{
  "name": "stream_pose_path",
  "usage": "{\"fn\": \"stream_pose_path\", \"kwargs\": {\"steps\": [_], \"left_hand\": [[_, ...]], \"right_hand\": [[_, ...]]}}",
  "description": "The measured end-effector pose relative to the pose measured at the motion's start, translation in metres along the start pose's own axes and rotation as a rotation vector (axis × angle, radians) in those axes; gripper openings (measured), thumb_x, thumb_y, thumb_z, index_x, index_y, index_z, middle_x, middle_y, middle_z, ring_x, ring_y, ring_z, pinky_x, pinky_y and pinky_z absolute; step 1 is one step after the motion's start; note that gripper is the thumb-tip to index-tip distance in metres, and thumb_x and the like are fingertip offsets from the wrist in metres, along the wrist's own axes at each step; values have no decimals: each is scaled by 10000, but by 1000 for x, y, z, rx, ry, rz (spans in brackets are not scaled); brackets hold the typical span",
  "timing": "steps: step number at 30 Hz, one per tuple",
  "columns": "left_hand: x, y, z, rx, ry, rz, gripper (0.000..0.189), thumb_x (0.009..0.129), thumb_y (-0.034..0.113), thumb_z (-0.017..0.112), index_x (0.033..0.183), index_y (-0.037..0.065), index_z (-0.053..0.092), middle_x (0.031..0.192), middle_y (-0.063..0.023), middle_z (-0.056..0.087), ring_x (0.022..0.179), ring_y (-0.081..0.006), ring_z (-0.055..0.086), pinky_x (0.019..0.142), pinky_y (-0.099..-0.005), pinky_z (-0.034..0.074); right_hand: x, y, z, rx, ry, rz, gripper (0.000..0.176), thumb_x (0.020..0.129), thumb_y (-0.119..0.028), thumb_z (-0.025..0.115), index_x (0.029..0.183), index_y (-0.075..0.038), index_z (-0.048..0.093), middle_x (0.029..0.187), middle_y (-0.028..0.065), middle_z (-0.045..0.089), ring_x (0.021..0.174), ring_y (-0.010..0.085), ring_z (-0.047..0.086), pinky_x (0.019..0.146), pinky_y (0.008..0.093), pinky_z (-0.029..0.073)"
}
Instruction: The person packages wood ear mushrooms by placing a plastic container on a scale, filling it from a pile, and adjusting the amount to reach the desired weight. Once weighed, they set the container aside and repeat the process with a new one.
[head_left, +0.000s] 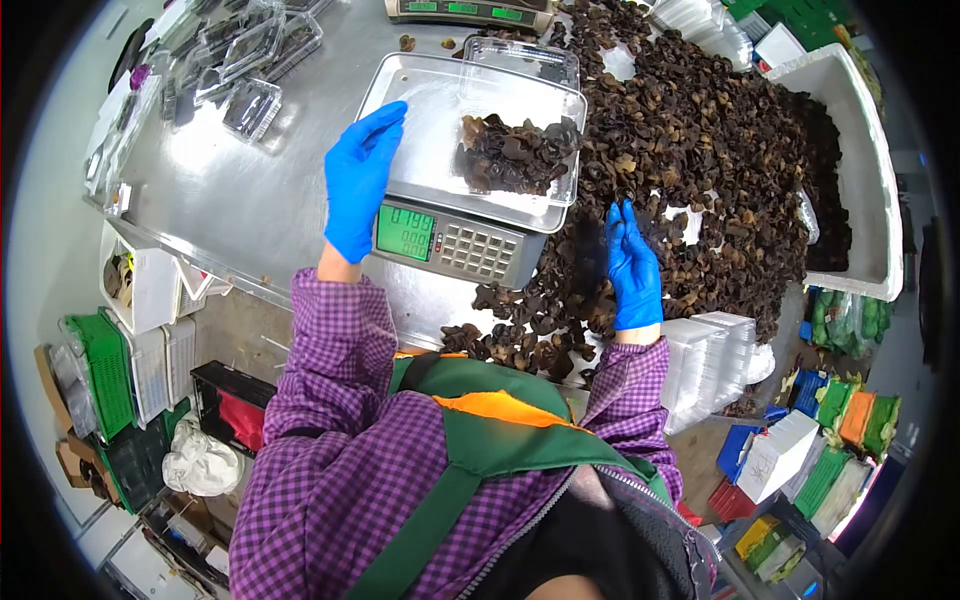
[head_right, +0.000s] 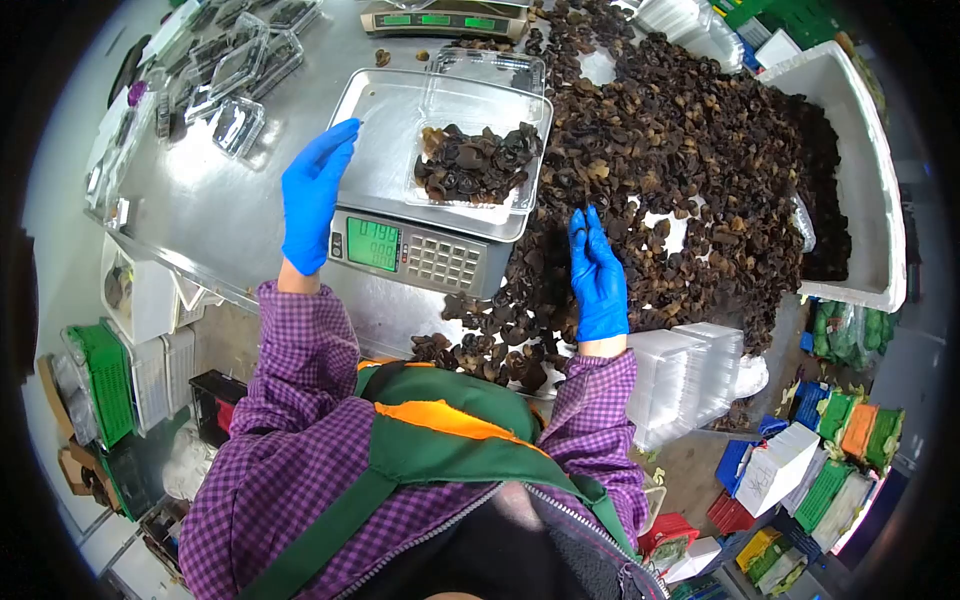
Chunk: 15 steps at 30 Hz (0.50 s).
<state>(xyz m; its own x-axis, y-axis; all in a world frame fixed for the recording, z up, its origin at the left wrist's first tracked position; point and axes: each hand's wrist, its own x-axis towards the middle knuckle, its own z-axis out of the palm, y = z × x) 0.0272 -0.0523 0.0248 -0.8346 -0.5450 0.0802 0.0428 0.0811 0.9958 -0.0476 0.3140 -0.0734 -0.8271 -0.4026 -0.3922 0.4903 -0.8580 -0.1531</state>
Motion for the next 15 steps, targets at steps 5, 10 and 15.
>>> {"fn": "stream_pose_path", "kwargs": {"steps": [5, 10, 15], "left_hand": [[23, -10, 12, 16, -114, 5, 321, 907, 69, 577, 1217, -11, 600, 1212, -121, 622, 1117, -172, 575, 993, -291, 427], [42, -12, 27, 66, -223, -106, 426, 908, 168, 599, 1299, 11, 536, 1265, -111, 583, 1165, -174, 539, 1004, -299, 416], [63, -32, 35, -51, -237, -258, 459, 918, 227, 588, 1326, 30, 506, 1231, -98, 593, 1127, -168, 556, 974, -297, 435]], "right_hand": [[-14, 7, 33, -546, -158, 12, 386, 964, -167, 554, 1320, -26, 510, 1109, 68, 635, 757, 66, 566, 574, 162, 445], [-28, 48, 88, -1037, 148, -203, 315, 955, -244, 581, 1219, -76, 615, 977, -3, 660, 650, 14, 465, 514, 155, 341], [-20, 57, 101, -1134, 146, -275, 286, 956, -241, 579, 1182, -76, 640, 981, -2, 662, 670, 32, 491, 562, 168, 381]]}}
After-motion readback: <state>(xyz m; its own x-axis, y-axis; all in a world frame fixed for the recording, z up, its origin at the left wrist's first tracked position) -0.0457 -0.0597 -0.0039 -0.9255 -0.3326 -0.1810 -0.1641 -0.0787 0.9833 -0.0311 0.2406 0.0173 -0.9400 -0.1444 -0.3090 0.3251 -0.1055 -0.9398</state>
